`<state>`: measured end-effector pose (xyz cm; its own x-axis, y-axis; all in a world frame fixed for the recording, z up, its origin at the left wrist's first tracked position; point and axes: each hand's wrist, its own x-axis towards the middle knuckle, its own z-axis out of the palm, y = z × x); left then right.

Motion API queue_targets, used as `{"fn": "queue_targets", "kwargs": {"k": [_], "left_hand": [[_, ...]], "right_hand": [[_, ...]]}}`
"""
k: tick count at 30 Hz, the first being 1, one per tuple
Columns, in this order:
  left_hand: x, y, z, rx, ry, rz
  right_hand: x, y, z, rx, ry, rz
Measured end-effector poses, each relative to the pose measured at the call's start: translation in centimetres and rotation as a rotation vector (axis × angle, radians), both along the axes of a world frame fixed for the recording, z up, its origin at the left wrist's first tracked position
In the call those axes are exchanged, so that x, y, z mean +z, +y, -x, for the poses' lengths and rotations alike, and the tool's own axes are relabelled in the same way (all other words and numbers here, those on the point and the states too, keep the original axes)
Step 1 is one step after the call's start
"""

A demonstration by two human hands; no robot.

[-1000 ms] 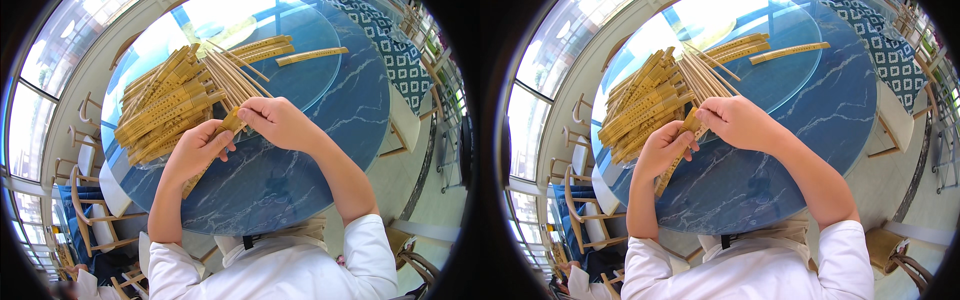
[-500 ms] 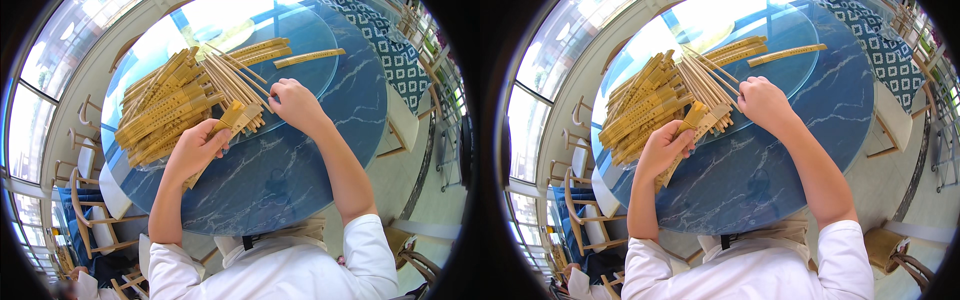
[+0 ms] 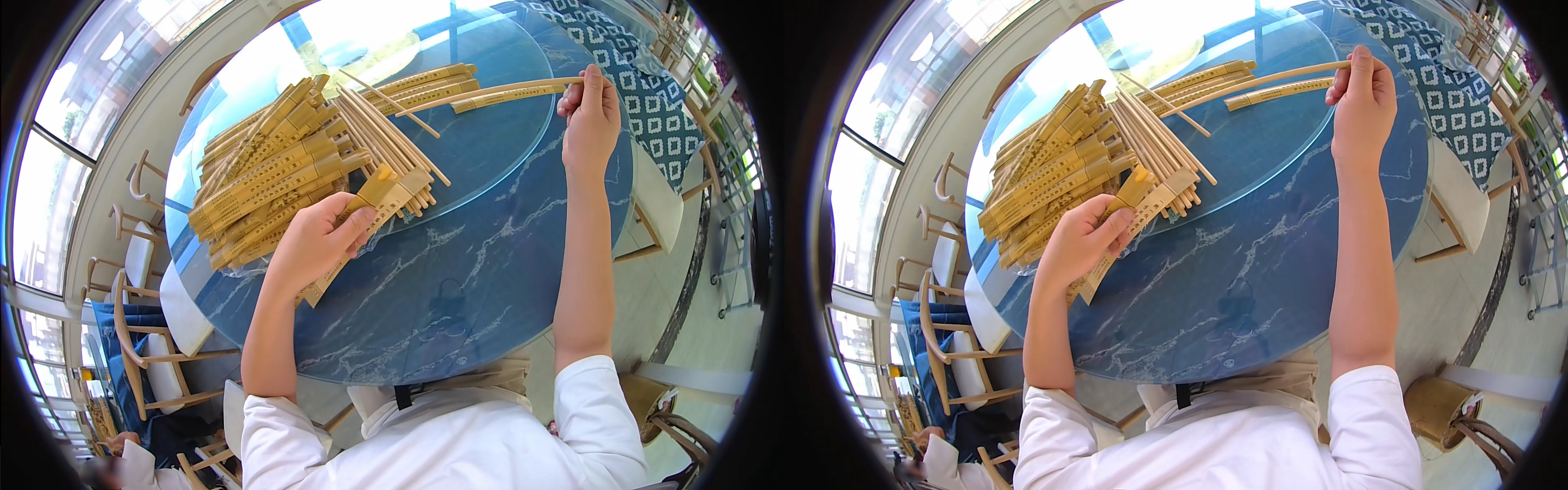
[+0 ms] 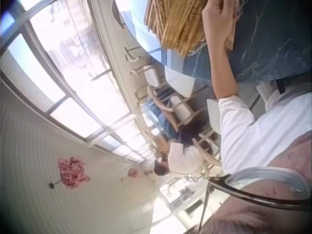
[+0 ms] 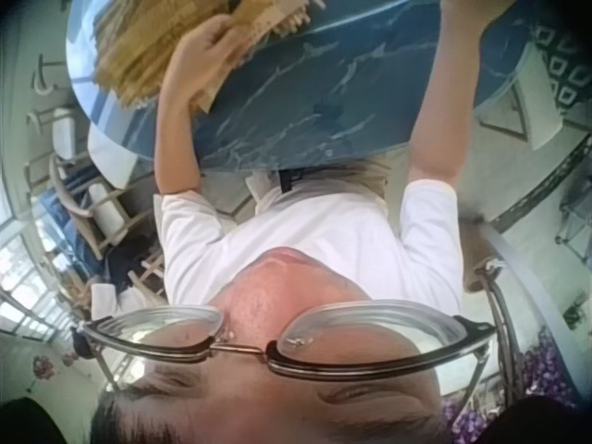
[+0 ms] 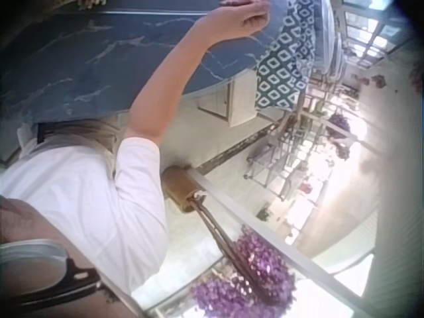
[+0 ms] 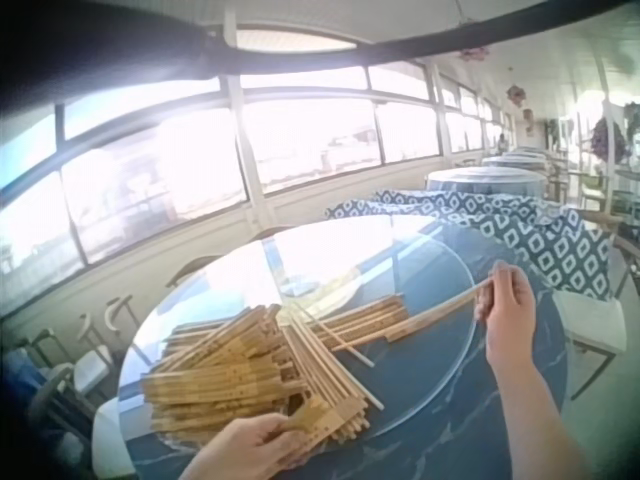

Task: The person repeatedly picks up pairs of thin bamboo sticks and a short bamboo sleeve from a pile on a round table, inserts the sticks into the sleeve, and places the assembled unit back on the table. The cycle continues with the same motions throughout the clip.

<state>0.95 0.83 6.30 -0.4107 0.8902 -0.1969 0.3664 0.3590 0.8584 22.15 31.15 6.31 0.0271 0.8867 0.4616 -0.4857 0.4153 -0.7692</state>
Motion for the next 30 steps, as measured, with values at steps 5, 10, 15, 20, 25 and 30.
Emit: {"fn": "queue_targets", "kwargs": {"k": [5, 10, 15, 20, 25, 30], "left_hand": [[-0.1, 0.1, 0.4, 0.01, 0.025, 0.037], [-0.3, 0.2, 0.2, 0.008, 0.036, 0.027], [-0.2, 0.2, -0.4, -0.01, 0.154, 0.018], [-0.3, 0.0, -0.7, -0.066, 0.307, -0.014], [-0.9, -0.1, -0.4, -0.097, 0.363, -0.099], [-1.1, -0.2, -0.4, -0.109, 0.404, -0.153]], "right_hand": [[-0.3, 0.1, -0.2, 0.139, 0.09, 0.026], [-0.3, -0.6, 0.4, 0.147, 0.036, -0.006], [-0.1, -1.1, 0.6, 0.13, 0.014, -0.032], [-0.4, -1.2, 0.9, 0.122, -0.076, 0.025], [-0.9, -1.9, 1.8, 0.146, -0.276, 0.1], [-1.3, -4.4, 3.1, 0.1, -0.544, -0.008]]}}
